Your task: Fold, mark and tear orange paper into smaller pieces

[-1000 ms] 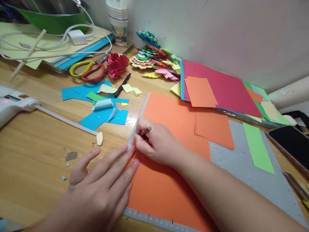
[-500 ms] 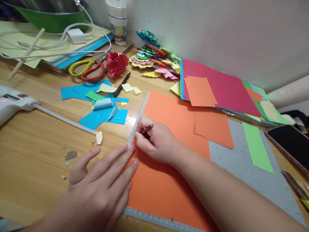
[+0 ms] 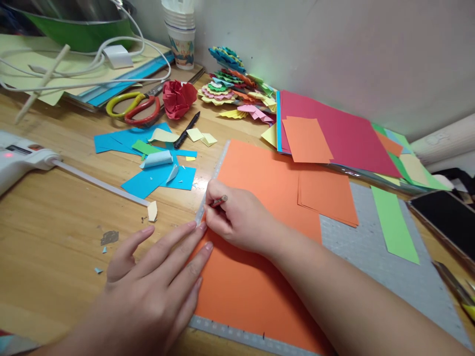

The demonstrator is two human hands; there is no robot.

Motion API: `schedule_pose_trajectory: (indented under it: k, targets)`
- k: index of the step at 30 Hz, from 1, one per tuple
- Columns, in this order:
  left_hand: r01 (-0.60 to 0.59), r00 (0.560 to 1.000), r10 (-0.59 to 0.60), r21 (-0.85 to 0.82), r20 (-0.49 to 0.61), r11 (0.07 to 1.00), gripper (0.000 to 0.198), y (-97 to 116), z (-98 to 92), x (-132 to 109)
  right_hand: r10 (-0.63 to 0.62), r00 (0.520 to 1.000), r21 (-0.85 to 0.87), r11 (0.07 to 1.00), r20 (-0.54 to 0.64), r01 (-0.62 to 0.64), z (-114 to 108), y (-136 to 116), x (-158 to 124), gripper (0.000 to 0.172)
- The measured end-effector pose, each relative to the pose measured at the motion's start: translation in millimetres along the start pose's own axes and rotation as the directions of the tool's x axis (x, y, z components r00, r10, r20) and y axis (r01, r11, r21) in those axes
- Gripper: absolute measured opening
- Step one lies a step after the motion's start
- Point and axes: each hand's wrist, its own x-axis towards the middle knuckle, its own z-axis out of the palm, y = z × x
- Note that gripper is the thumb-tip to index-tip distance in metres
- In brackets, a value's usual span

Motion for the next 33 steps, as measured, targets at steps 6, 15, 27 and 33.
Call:
schedule_pose_trajectory:
  k: [6,15,27,33]
  targets:
    - [0.05,0.997,-0.053,-0.058,-0.054,0.997,0.033,0,-1.4,4,0.029,0.994,0.243,0.97,-0.106,-0.002,-2,1,2,0.009]
    - [0.182,0.983,-0.183,-0.184,0.009,0.966,0.028,2,-15.3,15,0.267,0.946,0.755,0.655,-0.182,-0.04,-11,9,8,0.013]
    - [0.43,0.902,-0.404,-0.372,0.15,0.822,0.031,4,-46.2,-14,0.658,0.668,0.737,0.632,-0.347,-0.239,-44,-40,-152,0.02]
    - [0.63,0.725,-0.452,-0.766,0.519,0.131,0.045,14,-64.6,-15,0.801,0.542,0.957,0.29,-0.252,0.017,-41,-59,-200,0.008]
